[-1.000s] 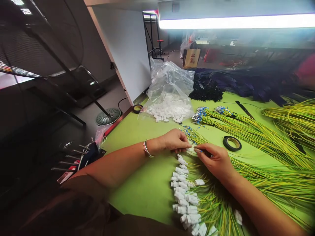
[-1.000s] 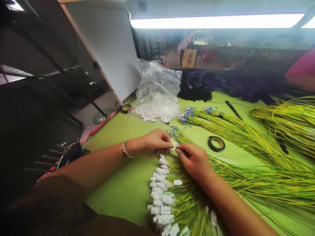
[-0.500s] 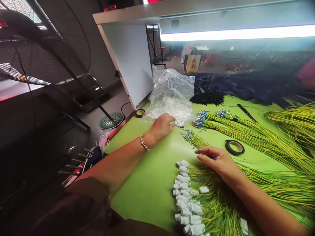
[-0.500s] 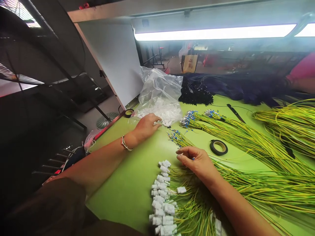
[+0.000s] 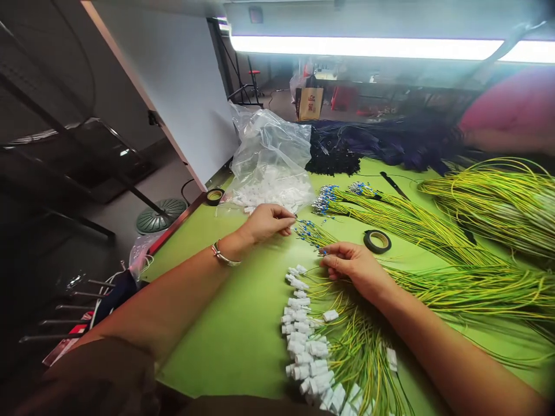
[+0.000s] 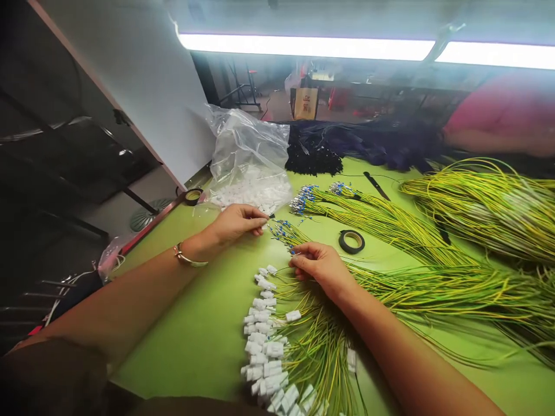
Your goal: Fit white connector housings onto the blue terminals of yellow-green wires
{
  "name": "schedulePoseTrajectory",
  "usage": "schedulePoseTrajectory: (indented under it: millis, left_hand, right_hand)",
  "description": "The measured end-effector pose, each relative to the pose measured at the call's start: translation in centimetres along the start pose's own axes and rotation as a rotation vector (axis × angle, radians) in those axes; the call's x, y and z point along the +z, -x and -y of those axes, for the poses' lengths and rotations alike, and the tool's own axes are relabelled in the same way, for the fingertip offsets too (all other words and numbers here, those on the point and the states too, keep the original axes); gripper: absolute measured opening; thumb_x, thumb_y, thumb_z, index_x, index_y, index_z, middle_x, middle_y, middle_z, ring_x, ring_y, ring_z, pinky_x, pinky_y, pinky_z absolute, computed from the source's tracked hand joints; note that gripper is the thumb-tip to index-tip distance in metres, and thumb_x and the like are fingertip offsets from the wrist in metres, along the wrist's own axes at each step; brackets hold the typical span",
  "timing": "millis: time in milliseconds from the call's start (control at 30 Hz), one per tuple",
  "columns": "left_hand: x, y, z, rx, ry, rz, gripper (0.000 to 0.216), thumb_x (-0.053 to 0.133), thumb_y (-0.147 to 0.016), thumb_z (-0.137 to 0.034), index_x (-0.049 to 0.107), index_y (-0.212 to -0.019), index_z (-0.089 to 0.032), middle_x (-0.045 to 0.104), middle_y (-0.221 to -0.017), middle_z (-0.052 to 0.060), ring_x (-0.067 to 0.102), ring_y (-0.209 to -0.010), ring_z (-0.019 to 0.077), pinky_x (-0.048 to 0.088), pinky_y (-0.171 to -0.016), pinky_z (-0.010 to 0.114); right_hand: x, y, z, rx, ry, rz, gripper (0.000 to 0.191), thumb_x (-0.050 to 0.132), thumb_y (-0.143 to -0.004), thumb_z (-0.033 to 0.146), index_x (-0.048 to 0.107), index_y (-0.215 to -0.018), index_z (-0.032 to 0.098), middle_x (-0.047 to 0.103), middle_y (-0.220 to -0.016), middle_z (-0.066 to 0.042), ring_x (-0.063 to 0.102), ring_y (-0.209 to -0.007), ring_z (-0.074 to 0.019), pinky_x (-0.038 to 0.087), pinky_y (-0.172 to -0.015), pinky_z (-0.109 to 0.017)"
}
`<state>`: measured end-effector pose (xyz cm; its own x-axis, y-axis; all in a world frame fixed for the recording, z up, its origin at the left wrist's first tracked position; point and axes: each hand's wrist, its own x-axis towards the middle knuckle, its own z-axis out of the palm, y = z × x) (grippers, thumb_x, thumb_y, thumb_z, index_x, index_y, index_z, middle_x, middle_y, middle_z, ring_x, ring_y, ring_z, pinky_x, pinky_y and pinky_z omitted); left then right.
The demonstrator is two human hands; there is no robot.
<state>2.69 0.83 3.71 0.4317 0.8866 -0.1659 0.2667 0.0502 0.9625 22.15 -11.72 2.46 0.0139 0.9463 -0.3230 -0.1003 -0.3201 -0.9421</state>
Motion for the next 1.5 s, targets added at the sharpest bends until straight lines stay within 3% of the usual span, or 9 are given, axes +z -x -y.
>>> schedulePoseTrajectory:
  millis: [100,167,267,467,733,867,1100,1400,1500]
  left_hand:
    - [1.8,1.1,0.1,-0.185,0.384,0.165,0.018,0.076,-0.069,-0.018,0.063,-0.078,-0.009,0.063,-0.064,0.001,0.063,-0.058,0.0084,0.05,-0.061,0.02]
    - [2.6,1.6,0.5,-0.246,0.497,0.214,0.021,0.079,-0.065,-0.017,0.062,-0.076,-0.009,0.063,-0.065,0.0,0.064,-0.06,0.0083,0.051,-0.06,0.017]
    - [3.2,1.9,0.9,-0.269,0.567,0.232,0.021,0.079,-0.065,-0.015,0.063,-0.076,-0.009,0.063,-0.065,-0.001,0.065,-0.058,0.0082,0.052,-0.058,0.016]
    - [3.5,2.2,0.8,-0.33,0.599,0.272,0.024,0.082,-0.061,-0.013,0.065,-0.077,-0.007,0.065,-0.067,0.002,0.066,-0.059,0.009,0.054,-0.061,0.017]
    - [3.6,2.4,1.0,-0.292,0.589,0.318,0.034,0.087,-0.052,-0.022,0.066,-0.076,-0.008,0.065,-0.067,0.001,0.066,-0.062,0.0107,0.053,-0.064,0.019]
    - [3.6,2.6,1.1,-0.231,0.523,0.332,0.032,0.085,-0.056,-0.026,0.066,-0.075,-0.007,0.066,-0.068,0.003,0.066,-0.065,0.0114,0.052,-0.068,0.022]
    - [4.0,2.9,1.1,-0.033,0.409,0.321,0.032,0.083,-0.058,-0.018,0.07,-0.087,-0.01,0.07,-0.082,0.006,0.064,-0.076,0.0115,0.048,-0.077,0.025]
    - [4.1,2.7,1.1,0.009,0.371,0.258,0.028,0.082,-0.058,-0.018,0.07,-0.082,-0.011,0.069,-0.079,0.004,0.061,-0.073,0.0103,0.048,-0.076,0.025]
    - [4.0,2.7,1.1,0.025,0.336,0.289,0.027,0.081,-0.059,-0.019,0.07,-0.082,-0.01,0.07,-0.08,0.005,0.062,-0.074,0.0113,0.049,-0.076,0.026]
  right_hand:
    - [0.3,-0.1,-0.2,0.029,0.026,-0.026,0.036,0.078,-0.059,0.037,0.064,-0.082,0.014,0.07,-0.07,-0.004,0.056,-0.048,-0.0082,0.046,-0.044,-0.02]
    - [0.5,0.0,0.0,0.009,0.109,-0.028,0.032,0.074,-0.063,0.039,0.062,-0.077,0.014,0.068,-0.065,-0.003,0.046,-0.039,-0.0052,0.035,-0.034,-0.017]
    - [0.6,0.2,0.2,-0.014,0.173,-0.047,0.027,0.071,-0.066,0.039,0.061,-0.071,0.014,0.06,-0.053,0.001,0.034,-0.033,-0.0031,0.021,-0.031,-0.017]
    - [0.7,0.1,0.0,-0.052,0.247,-0.038,0.017,0.065,-0.066,0.03,0.06,-0.063,0.015,0.05,-0.043,0.005,0.031,-0.036,-0.0043,0.019,-0.036,-0.02]
    - [0.8,0.2,0.0,-0.082,0.28,-0.059,0.012,0.058,-0.065,0.028,0.059,-0.064,0.016,0.045,-0.041,0.007,0.03,-0.038,-0.006,0.021,-0.041,-0.022]
    - [0.8,0.2,0.0,-0.085,0.333,-0.078,0.012,0.058,-0.064,0.028,0.059,-0.063,0.016,0.041,-0.042,0.007,0.028,-0.041,-0.0064,0.021,-0.043,-0.023]
    - [0.5,0.1,-0.2,-0.09,0.377,-0.054,0.016,0.056,-0.065,0.031,0.057,-0.059,0.016,0.038,-0.043,0.007,0.026,-0.043,-0.0063,0.019,-0.044,-0.023]
    - [0.4,0.1,-0.3,-0.106,0.381,-0.059,0.015,0.055,-0.064,0.029,0.055,-0.058,0.016,0.038,-0.045,0.006,0.028,-0.045,-0.0066,0.021,-0.045,-0.022]
    - [0.5,0.2,-0.1,-0.125,0.432,-0.057,0.014,0.053,-0.062,0.028,0.056,-0.057,0.015,0.044,-0.049,0.004,0.034,-0.048,-0.0078,0.025,-0.047,-0.023]
